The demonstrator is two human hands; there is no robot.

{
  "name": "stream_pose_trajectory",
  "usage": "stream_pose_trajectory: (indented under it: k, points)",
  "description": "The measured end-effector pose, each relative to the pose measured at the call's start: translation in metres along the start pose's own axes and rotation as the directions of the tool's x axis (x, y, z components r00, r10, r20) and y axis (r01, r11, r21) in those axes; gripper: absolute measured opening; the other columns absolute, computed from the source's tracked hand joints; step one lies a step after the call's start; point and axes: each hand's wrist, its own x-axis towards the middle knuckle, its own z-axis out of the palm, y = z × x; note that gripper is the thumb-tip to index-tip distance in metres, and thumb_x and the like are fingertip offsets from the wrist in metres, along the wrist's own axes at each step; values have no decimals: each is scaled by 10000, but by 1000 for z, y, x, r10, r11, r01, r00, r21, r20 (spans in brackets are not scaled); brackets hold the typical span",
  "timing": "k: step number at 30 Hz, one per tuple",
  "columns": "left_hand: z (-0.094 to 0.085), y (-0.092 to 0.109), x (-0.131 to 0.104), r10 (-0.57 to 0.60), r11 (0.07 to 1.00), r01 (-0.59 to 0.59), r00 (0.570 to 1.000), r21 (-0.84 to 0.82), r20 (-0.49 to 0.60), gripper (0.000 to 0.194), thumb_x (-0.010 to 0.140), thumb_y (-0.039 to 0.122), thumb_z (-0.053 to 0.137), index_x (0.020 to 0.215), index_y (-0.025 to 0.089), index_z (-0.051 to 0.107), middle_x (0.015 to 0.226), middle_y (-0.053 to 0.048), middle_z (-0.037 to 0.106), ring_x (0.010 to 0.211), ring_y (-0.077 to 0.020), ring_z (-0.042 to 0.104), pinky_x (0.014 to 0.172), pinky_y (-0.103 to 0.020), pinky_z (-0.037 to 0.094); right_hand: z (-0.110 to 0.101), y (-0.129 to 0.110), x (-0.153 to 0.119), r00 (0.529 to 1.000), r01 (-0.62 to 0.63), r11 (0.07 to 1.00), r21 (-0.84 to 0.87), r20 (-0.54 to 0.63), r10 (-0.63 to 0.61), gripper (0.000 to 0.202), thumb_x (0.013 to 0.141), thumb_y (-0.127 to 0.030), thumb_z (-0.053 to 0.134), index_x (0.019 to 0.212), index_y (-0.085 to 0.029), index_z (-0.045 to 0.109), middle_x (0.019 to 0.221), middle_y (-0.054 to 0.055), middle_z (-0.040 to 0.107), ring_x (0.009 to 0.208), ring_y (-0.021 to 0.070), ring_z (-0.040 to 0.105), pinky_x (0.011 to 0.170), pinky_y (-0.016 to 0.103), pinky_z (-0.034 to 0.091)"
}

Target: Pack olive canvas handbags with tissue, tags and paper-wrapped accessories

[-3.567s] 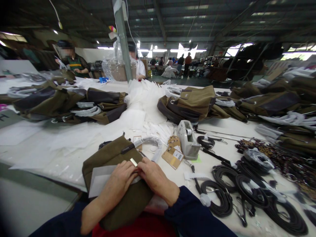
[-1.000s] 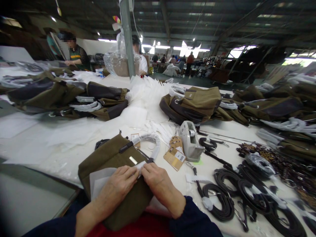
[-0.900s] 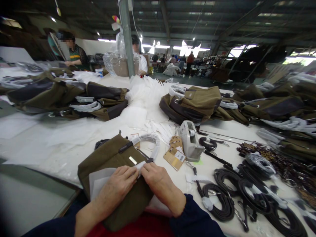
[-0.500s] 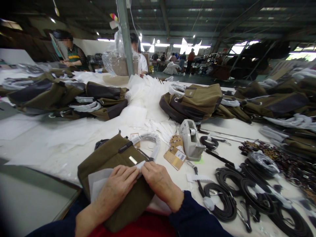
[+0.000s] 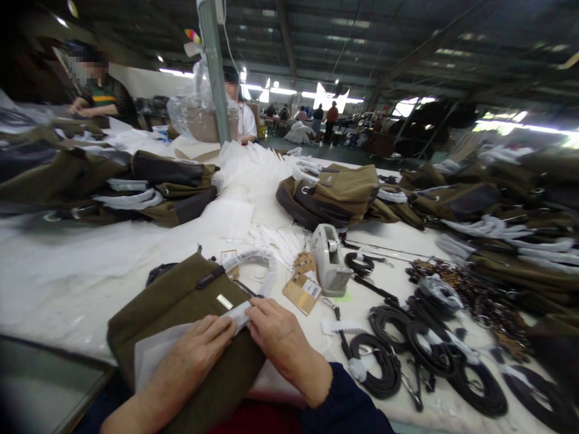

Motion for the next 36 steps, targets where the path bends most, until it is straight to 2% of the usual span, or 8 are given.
stream_pose_trajectory:
  k: [3,4,7,9,12,18,30,36]
  points:
    - [6,-4,-3,15,1000,-14,999,12,-40,441,895,-11,379,1231,182,589,1197,-64,637,1076,-238,575,957,-401,494,-44,23,-13,953,-216,964,157,-181,243,225,939,-264,535,1135,-212,634,1123,76,681,1041,205,627,879,337,533]
    - [8,-5,-3,21,1000,-20,998,13,-52,466,882,-24,369,1235,183,590,1203,-66,639,1085,-239,576,960,-400,495,-59,36,-19,895,-319,926,201,-258,364,216,941,-309,529,1087,-212,656,1060,70,694,962,198,641,812,324,541]
    - [10,-7,-4,27,1000,-28,997,-6,-70,507,854,-48,358,1232,189,600,1200,-65,648,1084,-227,587,979,-395,492,-94,85,-37,622,-571,753,328,-425,657,294,870,-431,579,1000,-189,683,963,71,698,835,200,628,726,329,530]
    - [10,-7,-4,22,1000,-24,997,-20,-77,518,846,-55,354,1226,191,606,1200,-67,650,1085,-225,592,985,-399,490,-103,115,-44,519,-646,626,436,-349,780,374,777,-490,636,955,-167,699,955,86,693,837,215,612,687,332,528]
    - [11,-6,-5,10,1000,-11,997,-18,-72,525,833,-61,360,1230,178,607,1201,-79,651,1102,-243,592,978,-413,495,-101,139,-44,497,-678,539,499,-229,837,441,707,-538,657,899,-146,720,854,81,692,776,213,607,619,325,518]
    - [9,-3,-6,-20,998,18,999,-53,-50,526,833,-74,371,1222,185,611,1190,-78,647,1120,-238,588,1015,-418,464,-99,140,-29,459,-701,457,547,-145,877,410,631,-527,702,762,-139,730,766,64,694,733,188,586,627,310,462]
    - [6,-4,-4,-4,999,5,999,-33,32,499,839,-54,415,1245,158,613,1234,-93,636,1126,-254,585,1013,-432,482,-103,112,-42,420,-584,477,657,-258,870,375,656,-509,744,779,-158,692,802,37,666,764,163,565,686,273,452]
    - [4,-4,-4,-19,999,20,1000,-41,22,519,844,-59,398,1234,201,618,1237,-56,639,1131,-231,584,1026,-406,477,-82,102,-73,339,-516,242,821,-64,939,390,586,-472,828,683,-151,628,604,-23,553,469,72,430,445,215,391]
